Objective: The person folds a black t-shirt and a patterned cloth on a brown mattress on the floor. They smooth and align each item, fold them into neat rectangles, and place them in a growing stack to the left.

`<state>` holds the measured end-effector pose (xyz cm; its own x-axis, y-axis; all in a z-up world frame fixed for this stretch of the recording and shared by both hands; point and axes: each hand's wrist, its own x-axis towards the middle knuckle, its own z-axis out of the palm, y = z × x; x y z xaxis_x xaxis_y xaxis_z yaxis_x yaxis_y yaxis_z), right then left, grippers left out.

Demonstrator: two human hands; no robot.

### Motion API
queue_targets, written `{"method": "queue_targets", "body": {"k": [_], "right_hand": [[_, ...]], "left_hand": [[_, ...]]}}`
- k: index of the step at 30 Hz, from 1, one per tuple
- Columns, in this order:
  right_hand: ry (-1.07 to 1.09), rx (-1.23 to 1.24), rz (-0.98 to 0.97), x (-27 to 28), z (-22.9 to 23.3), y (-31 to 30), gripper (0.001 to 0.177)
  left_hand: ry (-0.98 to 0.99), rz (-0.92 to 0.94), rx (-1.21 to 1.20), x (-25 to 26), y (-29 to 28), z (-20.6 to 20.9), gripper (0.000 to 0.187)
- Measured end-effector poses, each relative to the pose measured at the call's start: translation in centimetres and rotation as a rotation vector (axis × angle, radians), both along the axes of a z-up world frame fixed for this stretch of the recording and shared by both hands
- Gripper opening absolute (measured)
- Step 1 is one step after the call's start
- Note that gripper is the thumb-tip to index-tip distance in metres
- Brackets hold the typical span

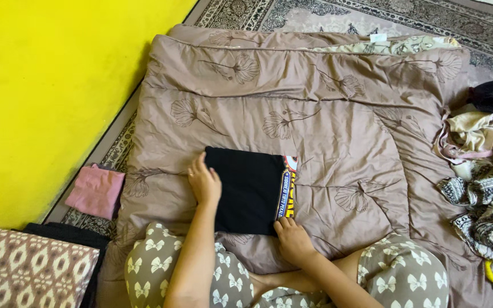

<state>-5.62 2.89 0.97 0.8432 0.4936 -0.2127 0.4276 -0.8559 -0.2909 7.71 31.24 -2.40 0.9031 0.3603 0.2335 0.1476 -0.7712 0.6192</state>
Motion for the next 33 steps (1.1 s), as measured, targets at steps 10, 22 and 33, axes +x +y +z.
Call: {"method": "queue_targets", "body": {"k": [10,22,33], "right_hand": [[-0.299,0.254,-0.145,6.1,2.1,2.7,0.071],[-0.261,0.112,-0.197,10.2,-1.0,3.8,0.081],[-0.368,-0.045,-0.209,13.5,-1.1,5.3,0.069]], "left_hand": [[0.198,-0.215,0.198,-1.9,-7.2,0.8,0.070],[0.236,-0.097,0.225,-0.5,-6.0,0.0,0.070],[0.111,-0.505,0.260,-0.2,-6.1,-0.8,0.057]]}}
